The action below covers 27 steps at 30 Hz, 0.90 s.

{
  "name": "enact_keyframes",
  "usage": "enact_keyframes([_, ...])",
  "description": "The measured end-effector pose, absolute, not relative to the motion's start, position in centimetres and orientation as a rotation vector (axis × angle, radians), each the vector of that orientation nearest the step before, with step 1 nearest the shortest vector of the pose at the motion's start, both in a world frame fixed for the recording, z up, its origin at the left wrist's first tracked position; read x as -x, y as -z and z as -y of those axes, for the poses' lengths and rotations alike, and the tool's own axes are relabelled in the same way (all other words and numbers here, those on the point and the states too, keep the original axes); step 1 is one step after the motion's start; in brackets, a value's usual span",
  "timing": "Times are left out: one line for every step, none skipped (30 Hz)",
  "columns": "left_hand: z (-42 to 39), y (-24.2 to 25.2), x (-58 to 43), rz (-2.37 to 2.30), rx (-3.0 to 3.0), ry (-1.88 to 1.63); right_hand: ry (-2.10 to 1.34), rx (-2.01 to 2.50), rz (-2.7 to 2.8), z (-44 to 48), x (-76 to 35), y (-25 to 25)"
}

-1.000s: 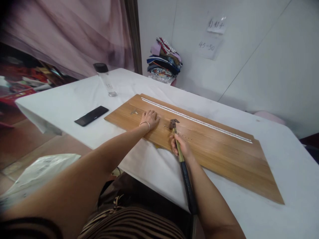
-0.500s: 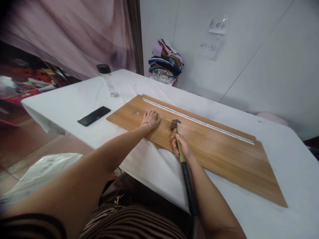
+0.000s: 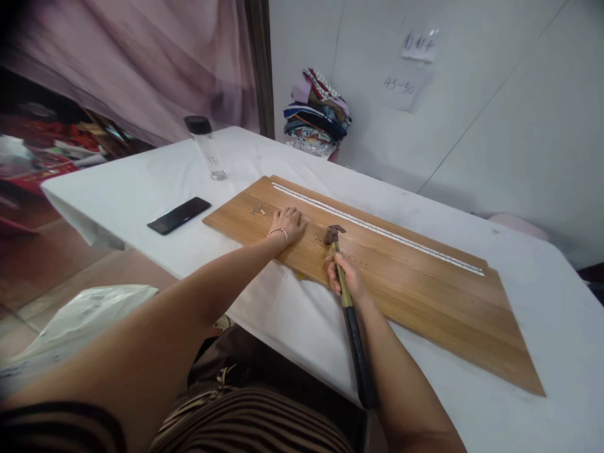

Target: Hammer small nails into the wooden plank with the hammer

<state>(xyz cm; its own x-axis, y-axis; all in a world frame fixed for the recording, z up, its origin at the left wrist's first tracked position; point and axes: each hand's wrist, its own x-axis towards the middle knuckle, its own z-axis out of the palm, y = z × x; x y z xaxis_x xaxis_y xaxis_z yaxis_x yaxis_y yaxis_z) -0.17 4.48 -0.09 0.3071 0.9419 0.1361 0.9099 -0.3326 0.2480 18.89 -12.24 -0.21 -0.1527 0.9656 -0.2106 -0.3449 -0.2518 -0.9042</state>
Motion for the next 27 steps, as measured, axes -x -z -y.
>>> enact_keyframes([-4.46,0.1,0.16,-1.736,-2.435,-0.39,-1.611,1.031,0.881,12.27,-18.89,0.19])
enact_keyframes([-4.45,0.11,0.14,-1.734,-2.433,-0.391,-1.606,1.028,0.878,12.29,-18.88,0.18])
enact_keyframes([-4.45,0.12,0.12,-1.732,-2.431,-0.392,-1.604,1.029,0.876,12.32,-18.87,0.18])
enact_keyframes([-4.46,0.13,0.1,-1.731,-2.43,-0.393,-1.607,1.033,0.873,12.33,-18.85,0.17])
enact_keyframes([-4.47,0.13,0.08,-1.732,-2.428,-0.393,-1.614,1.04,0.87,12.35,-18.84,0.16])
enact_keyframes([-4.48,0.14,0.07,-1.733,-2.426,-0.39,-1.623,1.046,0.868,12.36,-18.83,0.14])
enact_keyframes([-4.49,0.14,0.05,-1.734,-2.426,-0.387,-1.63,1.05,0.867,12.37,-18.81,0.11])
enact_keyframes([-4.5,0.14,0.04,-1.736,-2.426,-0.384,-1.632,1.05,0.867,12.38,-18.8,0.07])
enact_keyframes([-4.51,0.14,0.04,-1.738,-2.426,-0.382,-1.628,1.046,0.868,12.39,-18.78,0.02])
enact_keyframes([-4.51,0.14,0.04,-1.741,-2.427,-0.381,-1.62,1.042,0.87,12.4,-18.76,-0.04])
enact_keyframes([-4.52,0.15,0.04,-1.743,-2.427,-0.383,-1.612,1.042,0.871,12.41,-18.74,-0.1])
enact_keyframes([-4.52,0.17,0.06,-1.744,-2.427,-0.388,-1.605,1.046,0.871,12.42,-18.72,-0.15])
enact_keyframes([-4.53,0.19,0.08,-1.743,-2.427,-0.394,-1.601,1.056,0.869,12.43,-18.7,-0.21])
enact_keyframes([-4.53,0.2,0.1,-1.739,-2.426,-0.398,-1.603,1.069,0.866,12.43,-18.68,-0.25])
enact_keyframes([-4.53,0.22,0.12,-1.734,-2.426,-0.401,-1.608,1.082,0.863,12.44,-18.67,-0.27])
enact_keyframes([-4.51,0.21,0.15,-1.731,-2.426,-0.4,-1.614,1.091,0.86,12.45,-18.66,-0.29])
enact_keyframes([-4.47,0.19,0.16,-1.729,-2.425,-0.395,-1.617,1.095,0.859,12.47,-18.65,-0.29])
enact_keyframes([-4.41,0.14,0.18,-1.731,-2.425,-0.389,-1.616,1.093,0.858,12.49,-18.64,-0.28])
enact_keyframes([-4.32,0.07,0.19,-1.739,-2.424,-0.384,-1.608,1.087,0.857,12.51,-18.63,-0.26])
enact_keyframes([-4.21,-0.01,0.19,-1.746,-2.421,-0.375,-1.598,1.079,0.857,12.54,-18.63,-0.24])
enact_keyframes([-4.1,-0.11,0.2,-1.744,-2.42,-0.375,-1.593,1.075,0.856,12.56,-18.63,-0.21])
enact_keyframes([-3.98,-0.21,0.2,-1.747,-2.418,-0.388,-1.595,1.076,0.855,12.57,-18.63,-0.18])
enact_keyframes([-3.86,-0.3,0.21,-1.741,-2.419,-0.384,-1.6,1.079,0.852,12.59,-18.63,-0.15])
enact_keyframes([-3.76,-0.39,0.21,-1.74,-2.419,-0.384,-1.606,1.083,0.848,12.59,-18.62,-0.12])
enact_keyframes([-3.68,-0.47,0.22,-1.744,-2.416,-0.378,-1.609,1.086,0.845,12.59,-18.62,-0.08])
enact_keyframes([-3.61,-0.52,0.24,-1.747,-2.415,-0.371,-1.612,1.086,0.846,12.58,-18.61,-0.02])
enact_keyframes([-3.57,-0.54,0.25,-1.748,-2.417,-0.365,-1.608,1.084,0.845,12.57,-18.6,0.06])
